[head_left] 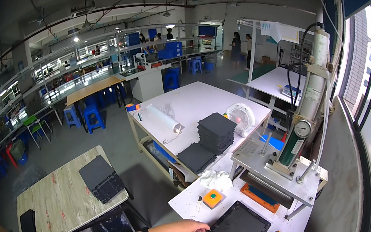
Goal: The recorder uses various industrial machines to press, shape, and inspect plastic or rubber components on a factory floor.
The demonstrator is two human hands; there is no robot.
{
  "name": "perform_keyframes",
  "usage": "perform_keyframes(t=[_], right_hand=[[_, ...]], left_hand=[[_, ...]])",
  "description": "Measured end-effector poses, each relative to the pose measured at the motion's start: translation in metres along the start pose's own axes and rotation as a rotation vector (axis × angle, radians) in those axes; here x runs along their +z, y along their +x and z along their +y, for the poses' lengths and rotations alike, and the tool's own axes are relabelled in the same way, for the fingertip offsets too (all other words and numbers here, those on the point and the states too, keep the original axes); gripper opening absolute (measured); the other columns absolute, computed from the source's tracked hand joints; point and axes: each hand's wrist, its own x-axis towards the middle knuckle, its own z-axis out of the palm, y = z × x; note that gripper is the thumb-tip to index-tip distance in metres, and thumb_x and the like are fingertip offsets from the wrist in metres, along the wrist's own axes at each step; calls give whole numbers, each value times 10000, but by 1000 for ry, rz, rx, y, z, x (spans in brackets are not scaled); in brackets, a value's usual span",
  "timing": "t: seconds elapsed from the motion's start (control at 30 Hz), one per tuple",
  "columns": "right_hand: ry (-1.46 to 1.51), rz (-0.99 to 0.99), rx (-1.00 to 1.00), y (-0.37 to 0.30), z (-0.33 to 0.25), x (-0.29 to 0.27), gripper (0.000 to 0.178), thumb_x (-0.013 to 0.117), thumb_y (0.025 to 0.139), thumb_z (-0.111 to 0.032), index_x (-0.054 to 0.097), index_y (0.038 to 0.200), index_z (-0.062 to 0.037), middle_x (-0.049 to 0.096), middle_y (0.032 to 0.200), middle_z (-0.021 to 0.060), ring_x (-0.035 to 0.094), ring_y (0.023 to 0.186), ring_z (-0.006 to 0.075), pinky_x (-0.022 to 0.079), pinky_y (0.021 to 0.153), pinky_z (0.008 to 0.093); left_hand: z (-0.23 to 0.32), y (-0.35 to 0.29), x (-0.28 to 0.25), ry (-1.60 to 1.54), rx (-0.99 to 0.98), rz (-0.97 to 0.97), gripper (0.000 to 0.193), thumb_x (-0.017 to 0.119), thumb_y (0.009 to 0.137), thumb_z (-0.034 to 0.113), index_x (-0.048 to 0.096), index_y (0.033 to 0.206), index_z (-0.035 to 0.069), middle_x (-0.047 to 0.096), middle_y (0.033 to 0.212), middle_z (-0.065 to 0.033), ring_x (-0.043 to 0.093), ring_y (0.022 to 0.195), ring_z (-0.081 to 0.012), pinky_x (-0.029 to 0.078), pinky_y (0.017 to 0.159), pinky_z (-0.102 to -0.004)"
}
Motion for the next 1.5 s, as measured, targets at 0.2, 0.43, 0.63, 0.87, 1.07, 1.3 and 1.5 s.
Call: perform_keyframes(t=[0.2,0.43,0.63,0.87,1.07,1.3,1.5], right_hand=[[72,31,55,0,25,12,372,551,921,-307,635,998,47,634,981,272,609,926,405,480,814,430],[83,384,283,-10,-8,-51,298,636,838,-237,621,997,14,605,992,261,608,921,331,450,840,413],[200,1010,-5,6,-41,-98,95,583,859,-47,603,817,36,626,797,181,615,723,311,488,682,374],[312,1301,-3,26,-123,-165,236,492,966,-122,617,1103,25,673,932,117,613,826,168,484,773,293],[44,877,-825,56,-237,-138,215,611,814,-74,656,1019,-25,669,988,152,647,913,295,509,800,367],[-83,529,-904,67,-310,-76,485,691,774,-208,562,1201,-19,605,1177,145,617,995,298,488,855,390],[361,246,-797,67,-326,-72,637,698,802,-289,449,1311,2,563,1235,204,637,912,341,505,792,365]], left_hand=[[23,3,8,21,-8,-62,449,528,930,371,515,1227,35,640,1036,-149,613,923,-281,476,804,-355],[47,16,10,24,-30,-175,421,522,941,337,515,1239,39,633,1087,-138,605,995,-255,467,856,-333],[64,38,8,-54,14,-223,403,559,933,282,518,1245,30,623,1133,-123,599,1049,-218,470,898,-323],[78,45,6,-196,80,-137,291,557,941,212,587,1148,10,667,1025,-101,634,974,-181,493,824,-296],[95,63,16,-600,280,-198,353,476,984,221,484,1249,-11,583,1217,-137,570,1088,-176,423,930,-272],[88,65,21,-781,206,11,285,469,993,250,497,1153,15,558,1015,-12,525,941,-64,435,826,-227],[94,52,-4,-860,145,76,249,548,947,138,492,1136,-15,611,1024,-77,616,880,-108,492,746,-232]])
